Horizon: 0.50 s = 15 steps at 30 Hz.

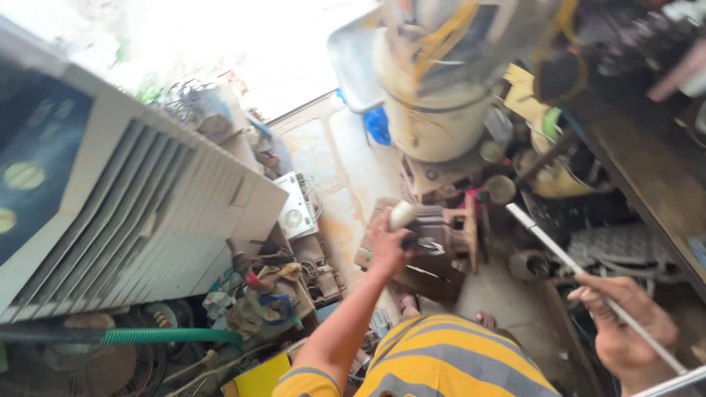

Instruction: The person repairs an electric motor by stripping and connecting wires, attaching a capacitor, and tightening the terminal cover with a screwdriver and wrench. The person uses pliers, a screwdriver, and a wrench to complete the wiring and assembly.

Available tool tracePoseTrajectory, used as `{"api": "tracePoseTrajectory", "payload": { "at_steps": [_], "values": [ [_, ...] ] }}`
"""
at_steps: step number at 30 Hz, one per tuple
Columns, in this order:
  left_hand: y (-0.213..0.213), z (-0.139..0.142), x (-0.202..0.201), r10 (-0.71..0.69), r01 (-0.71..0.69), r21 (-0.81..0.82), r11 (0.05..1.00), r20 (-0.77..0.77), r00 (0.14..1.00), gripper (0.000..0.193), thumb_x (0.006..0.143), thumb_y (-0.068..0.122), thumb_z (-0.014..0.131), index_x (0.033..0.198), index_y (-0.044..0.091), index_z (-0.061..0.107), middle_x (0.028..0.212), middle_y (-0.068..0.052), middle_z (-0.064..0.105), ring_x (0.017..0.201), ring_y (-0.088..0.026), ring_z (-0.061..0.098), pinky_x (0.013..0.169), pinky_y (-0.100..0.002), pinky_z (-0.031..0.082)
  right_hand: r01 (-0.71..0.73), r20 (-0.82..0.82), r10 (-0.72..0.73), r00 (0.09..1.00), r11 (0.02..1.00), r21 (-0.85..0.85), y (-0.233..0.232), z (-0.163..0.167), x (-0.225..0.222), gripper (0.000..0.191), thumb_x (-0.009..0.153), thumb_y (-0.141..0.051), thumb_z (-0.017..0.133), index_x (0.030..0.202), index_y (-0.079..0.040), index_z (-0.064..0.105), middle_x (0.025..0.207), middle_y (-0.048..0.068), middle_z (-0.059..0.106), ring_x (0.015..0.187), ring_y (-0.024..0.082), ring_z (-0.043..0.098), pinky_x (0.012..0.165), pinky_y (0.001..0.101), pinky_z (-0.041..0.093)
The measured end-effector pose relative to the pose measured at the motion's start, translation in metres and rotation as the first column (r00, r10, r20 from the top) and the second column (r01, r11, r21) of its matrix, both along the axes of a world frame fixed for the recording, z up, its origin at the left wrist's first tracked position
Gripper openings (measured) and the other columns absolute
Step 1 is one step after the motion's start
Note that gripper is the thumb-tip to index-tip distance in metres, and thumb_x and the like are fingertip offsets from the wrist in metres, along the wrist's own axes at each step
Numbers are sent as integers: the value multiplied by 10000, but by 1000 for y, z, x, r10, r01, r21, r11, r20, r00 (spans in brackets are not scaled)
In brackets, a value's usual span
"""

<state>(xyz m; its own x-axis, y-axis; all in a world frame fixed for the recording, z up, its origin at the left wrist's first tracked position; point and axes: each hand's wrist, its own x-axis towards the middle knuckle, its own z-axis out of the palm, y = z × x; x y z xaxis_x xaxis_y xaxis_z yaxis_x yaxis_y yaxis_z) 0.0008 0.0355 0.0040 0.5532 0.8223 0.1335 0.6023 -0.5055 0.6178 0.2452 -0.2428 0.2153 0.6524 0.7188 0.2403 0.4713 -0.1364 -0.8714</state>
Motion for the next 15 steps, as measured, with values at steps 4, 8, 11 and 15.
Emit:
{"api": "tracePoseTrajectory", "payload": {
  "at_steps": [4,8,11,15],
  "values": [
    [3,-13,-7,-58,59,56,997,-30,998,316,674,273,847,984,303,785,1612,-191,329,1465,-461,272,1191,-581,204,-268,242,258,935,963,8,66,27,-43,227,959,-155,665,1158,-52,702,1200,202,673,1095,239,663,921,273,531],
    [7,-19,-11,-61,60,59,996,17,998,269,721,286,828,984,321,781,1609,-172,336,1441,-449,283,1178,-563,221,-116,55,127,990,978,-171,107,30,-82,199,970,-107,691,1143,-15,722,1041,112,771,944,158,730,834,267,561],
    [6,-18,-12,-66,65,40,997,35,997,243,736,306,837,971,327,780,1606,-159,331,1434,-443,282,1174,-560,213,-118,54,131,990,973,-199,122,20,-94,195,955,-94,696,1126,1,700,1029,114,784,933,143,755,803,263,585],
    [9,-18,-14,-87,87,23,996,18,996,207,745,323,841,944,355,793,1612,-129,333,1441,-433,272,1184,-548,197,-136,-53,129,990,979,-155,130,-5,-98,175,976,-62,670,1132,5,712,1043,130,781,928,174,744,811,274,581]
  ]
}}
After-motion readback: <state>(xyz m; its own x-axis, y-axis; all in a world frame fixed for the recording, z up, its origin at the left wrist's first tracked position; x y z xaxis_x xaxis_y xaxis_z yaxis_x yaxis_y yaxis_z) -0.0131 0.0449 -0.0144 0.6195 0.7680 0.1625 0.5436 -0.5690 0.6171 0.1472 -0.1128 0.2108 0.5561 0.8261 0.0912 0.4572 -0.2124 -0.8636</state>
